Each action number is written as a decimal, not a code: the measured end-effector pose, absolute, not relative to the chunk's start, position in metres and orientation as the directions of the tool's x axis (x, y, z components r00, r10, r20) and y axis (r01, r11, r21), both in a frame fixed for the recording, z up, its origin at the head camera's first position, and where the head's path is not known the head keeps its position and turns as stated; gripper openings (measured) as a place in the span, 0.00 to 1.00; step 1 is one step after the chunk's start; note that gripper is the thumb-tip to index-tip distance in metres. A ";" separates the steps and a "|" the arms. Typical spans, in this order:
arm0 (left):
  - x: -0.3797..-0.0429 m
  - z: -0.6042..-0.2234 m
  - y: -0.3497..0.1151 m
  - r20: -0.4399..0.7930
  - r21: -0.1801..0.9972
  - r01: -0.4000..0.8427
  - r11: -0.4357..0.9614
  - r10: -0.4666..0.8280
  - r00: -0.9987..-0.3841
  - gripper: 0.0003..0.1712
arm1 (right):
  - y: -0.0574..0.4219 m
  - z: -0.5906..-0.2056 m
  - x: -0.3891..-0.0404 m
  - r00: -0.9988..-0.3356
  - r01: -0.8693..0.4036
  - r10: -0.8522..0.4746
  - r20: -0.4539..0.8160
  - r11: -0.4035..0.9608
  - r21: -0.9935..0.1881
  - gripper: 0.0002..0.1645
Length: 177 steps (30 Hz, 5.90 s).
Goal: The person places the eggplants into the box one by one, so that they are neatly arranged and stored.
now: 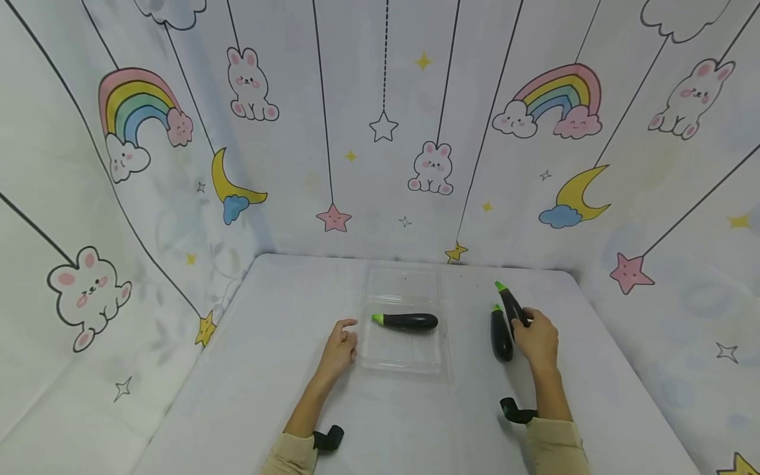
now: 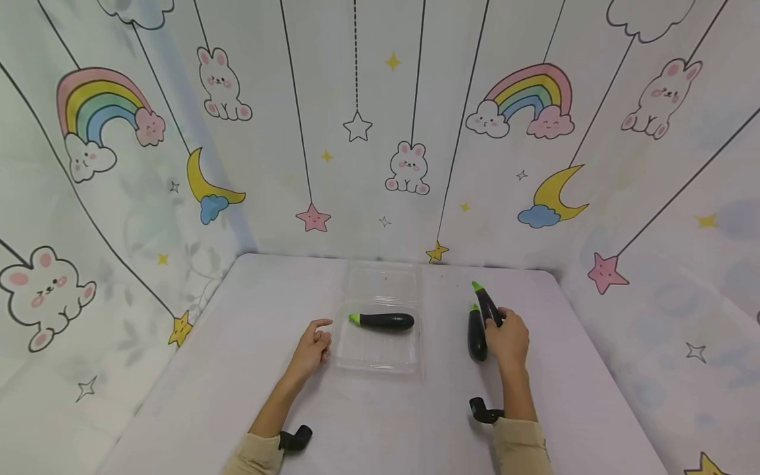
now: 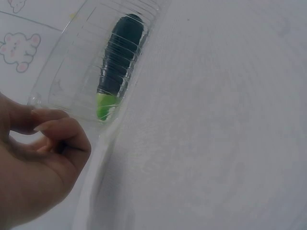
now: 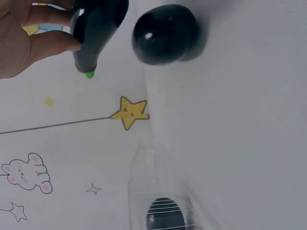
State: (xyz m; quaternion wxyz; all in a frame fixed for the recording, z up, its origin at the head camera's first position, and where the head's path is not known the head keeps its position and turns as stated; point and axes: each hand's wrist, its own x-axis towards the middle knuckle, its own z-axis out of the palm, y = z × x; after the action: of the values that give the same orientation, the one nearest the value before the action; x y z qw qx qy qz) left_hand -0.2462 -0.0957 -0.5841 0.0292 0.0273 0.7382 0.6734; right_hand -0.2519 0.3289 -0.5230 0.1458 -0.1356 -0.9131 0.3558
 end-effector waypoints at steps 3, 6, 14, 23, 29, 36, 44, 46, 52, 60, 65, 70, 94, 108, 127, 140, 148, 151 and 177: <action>-0.246 -0.584 -0.096 -0.003 0.995 0.005 0.097 0.079 -0.997 0.22 | 0.326 -0.517 -0.250 -0.923 0.113 0.329 0.199 0.728 -0.676 0.27; -0.246 -0.584 -0.096 -0.004 0.995 0.004 0.099 0.079 -0.997 0.21 | 0.323 -0.511 -0.247 -0.923 0.083 0.309 0.231 0.743 -0.664 0.27; -0.247 -0.585 -0.096 -0.007 0.996 0.000 0.087 0.082 -0.997 0.21 | 0.318 -0.501 -0.243 -0.934 0.007 0.241 0.265 0.752 -0.659 0.26; -0.246 -0.585 -0.096 -0.009 0.997 -0.002 0.079 0.086 -0.996 0.22 | 0.310 -0.494 -0.241 -0.952 -0.018 0.187 0.241 0.754 -0.657 0.26; -0.245 -0.583 -0.098 0.001 0.996 0.010 0.093 0.088 -0.996 0.22 | 0.301 -0.490 -0.240 -0.966 -0.070 0.122 0.230 0.727 -0.683 0.27; -0.246 -0.583 -0.097 0.007 0.995 0.015 0.094 0.087 -0.996 0.22 | 0.286 -0.486 -0.236 -0.969 -0.107 0.077 0.235 0.724 -0.681 0.27; -0.244 -0.583 -0.097 0.013 0.993 0.022 0.118 0.076 -0.997 0.22 | 0.272 -0.485 -0.235 -0.966 -0.160 0.026 0.258 0.723 -0.672 0.27; -0.244 -0.583 -0.097 0.013 0.992 0.022 0.124 0.074 -0.997 0.21 | 0.268 -0.487 -0.235 -0.963 -0.183 0.007 0.270 0.717 -0.672 0.27; -0.242 -0.585 -0.097 0.010 0.992 0.019 0.128 0.074 -0.997 0.21 | 0.257 -0.494 -0.235 -0.933 -0.294 -0.067 0.353 0.709 -0.641 0.28; -0.242 -0.584 -0.097 0.002 0.992 0.012 0.128 0.080 -0.997 0.22 | 0.241 -0.497 -0.235 -0.883 -0.425 -0.188 0.430 0.707 -0.565 0.29; -0.242 -0.583 -0.096 0.002 0.992 0.013 0.126 0.085 -0.996 0.21 | 0.233 -0.497 -0.235 -0.873 -0.453 -0.218 0.437 0.695 -0.559 0.30; -0.243 -0.584 -0.095 0.008 0.992 0.019 0.127 0.088 -0.996 0.22 | 0.228 -0.500 -0.235 -0.870 -0.469 -0.245 0.428 0.677 -0.567 0.31; -0.243 -0.581 -0.095 0.008 0.991 0.018 0.131 0.071 -0.997 0.21 | 0.195 -0.522 -0.248 -0.858 -0.506 -0.349 0.378 0.707 -0.494 0.29; -0.244 -0.583 -0.095 0.006 0.989 0.016 0.148 0.063 -0.998 0.21 | 0.180 -0.528 -0.248 -0.885 -0.461 -0.364 0.289 0.764 -0.451 0.29; -0.241 -0.585 -0.094 -0.001 0.993 0.008 0.120 0.072 -0.997 0.22 | 0.176 -0.552 -0.252 -0.883 -0.463 -0.365 0.296 0.780 -0.420 0.29; -0.242 -0.584 -0.095 0.022 0.988 0.032 0.148 0.068 -0.997 0.22 | 0.171 -0.555 -0.257 -0.883 -0.460 -0.356 0.307 0.786 -0.413 0.29; -0.244 -0.582 -0.094 0.007 0.989 0.017 0.146 0.072 -0.997 0.22 | 0.171 -0.555 -0.258 -0.887 -0.450 -0.348 0.303 0.797 -0.402 0.28; -0.245 -0.582 -0.094 0.009 0.988 0.021 0.156 0.074 -0.997 0.22 | 0.170 -0.556 -0.259 -0.889 -0.445 -0.346 0.299 0.804 -0.394 0.27; -0.243 -0.582 -0.094 0.007 0.990 0.018 0.139 0.081 -0.997 0.21 | 0.186 -0.539 -0.253 -0.877 -0.422 -0.236 0.419 0.795 -0.437 0.26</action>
State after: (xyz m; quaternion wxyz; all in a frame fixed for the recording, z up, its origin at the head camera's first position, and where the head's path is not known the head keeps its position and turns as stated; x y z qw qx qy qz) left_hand -0.2432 -0.0939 -0.5818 0.0240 0.0327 0.7543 0.6552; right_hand -0.2532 0.1861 -0.5393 0.1741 0.1765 -0.9311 0.2674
